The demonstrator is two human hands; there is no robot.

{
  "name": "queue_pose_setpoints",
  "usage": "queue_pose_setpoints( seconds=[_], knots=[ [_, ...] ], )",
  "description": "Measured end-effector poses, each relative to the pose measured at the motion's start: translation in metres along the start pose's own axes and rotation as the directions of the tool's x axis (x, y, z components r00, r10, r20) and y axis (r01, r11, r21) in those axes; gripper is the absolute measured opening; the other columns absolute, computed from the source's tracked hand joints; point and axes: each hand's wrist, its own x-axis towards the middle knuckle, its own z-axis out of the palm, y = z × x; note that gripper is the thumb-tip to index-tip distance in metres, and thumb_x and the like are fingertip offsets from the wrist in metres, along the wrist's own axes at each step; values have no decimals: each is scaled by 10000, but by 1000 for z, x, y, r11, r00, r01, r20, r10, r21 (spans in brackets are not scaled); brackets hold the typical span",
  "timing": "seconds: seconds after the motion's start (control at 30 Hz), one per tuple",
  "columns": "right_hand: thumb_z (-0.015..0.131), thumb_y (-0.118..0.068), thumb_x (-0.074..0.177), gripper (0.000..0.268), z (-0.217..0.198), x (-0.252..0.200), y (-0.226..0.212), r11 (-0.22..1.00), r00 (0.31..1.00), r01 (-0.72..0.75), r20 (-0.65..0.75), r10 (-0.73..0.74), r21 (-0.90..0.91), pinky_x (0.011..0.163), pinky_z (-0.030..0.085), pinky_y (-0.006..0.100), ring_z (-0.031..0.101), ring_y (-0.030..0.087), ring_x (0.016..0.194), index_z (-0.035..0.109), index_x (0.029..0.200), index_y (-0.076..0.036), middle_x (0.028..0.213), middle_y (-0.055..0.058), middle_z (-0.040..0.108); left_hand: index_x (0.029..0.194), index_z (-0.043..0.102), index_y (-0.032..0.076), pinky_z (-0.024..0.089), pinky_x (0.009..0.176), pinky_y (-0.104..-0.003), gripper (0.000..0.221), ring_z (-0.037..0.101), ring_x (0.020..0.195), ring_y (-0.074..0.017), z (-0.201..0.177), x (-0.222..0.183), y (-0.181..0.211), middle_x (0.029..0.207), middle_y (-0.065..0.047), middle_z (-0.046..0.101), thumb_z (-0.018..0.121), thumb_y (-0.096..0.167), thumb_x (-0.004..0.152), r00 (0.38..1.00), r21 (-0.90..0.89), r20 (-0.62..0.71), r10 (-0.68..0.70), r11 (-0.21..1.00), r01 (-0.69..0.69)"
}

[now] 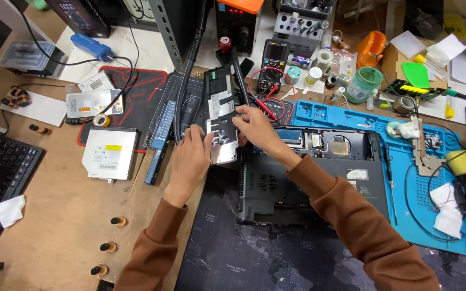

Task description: Disassembling a laptop by removing screws and internal components using a screwdriver

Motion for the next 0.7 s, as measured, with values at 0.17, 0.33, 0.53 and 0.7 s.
queue_pose_setpoints(
  seconds=[0.17, 0.33, 0.53, 0.7],
  knots=[
    [622, -149, 953, 501, 7, 7, -14, 990, 1000, -6, -14, 4, -142, 467, 633, 390, 699, 277, 469, 513, 1357, 126, 722, 169, 677, 1043, 440, 123, 578, 632, -495, 392, 691, 713, -420, -8, -7, -4, 930, -106, 540, 356, 502, 1097, 997, -63, 56, 55, 997, -52],
    [589, -178, 962, 493, 15, 15, -18, 967, 1000, -21, -22, 16, -252, 496, 640, 406, 719, 296, 490, 508, 1355, 109, 744, 185, 701, 967, 450, 124, 531, 618, -444, 397, 631, 671, -376, -4, -10, -2, 850, -55, 457, 420, 503, 1081, 971, -4, -90, 222, 975, -223],
    [550, -139, 952, 547, 30, 7, -35, 962, 996, -76, 15, 82, -261, 576, 668, 369, 759, 286, 574, 411, 1444, 57, 978, 235, 739, 930, 463, 125, 506, 615, -405, 293, 599, 649, -349, -16, -9, 2, 803, -43, 436, 475, 369, 1092, 929, -101, -225, 294, 941, -322],
    [549, -105, 950, 609, 33, 15, -23, 912, 990, -78, 76, 118, -402, 558, 672, 332, 763, 256, 605, 320, 1481, 87, 1111, 283, 699, 875, 485, 133, 507, 599, -386, 316, 606, 657, -327, -18, -6, 1, 758, -24, 437, 497, 359, 1096, 905, -105, -273, 326, 925, -365]
  ],
)
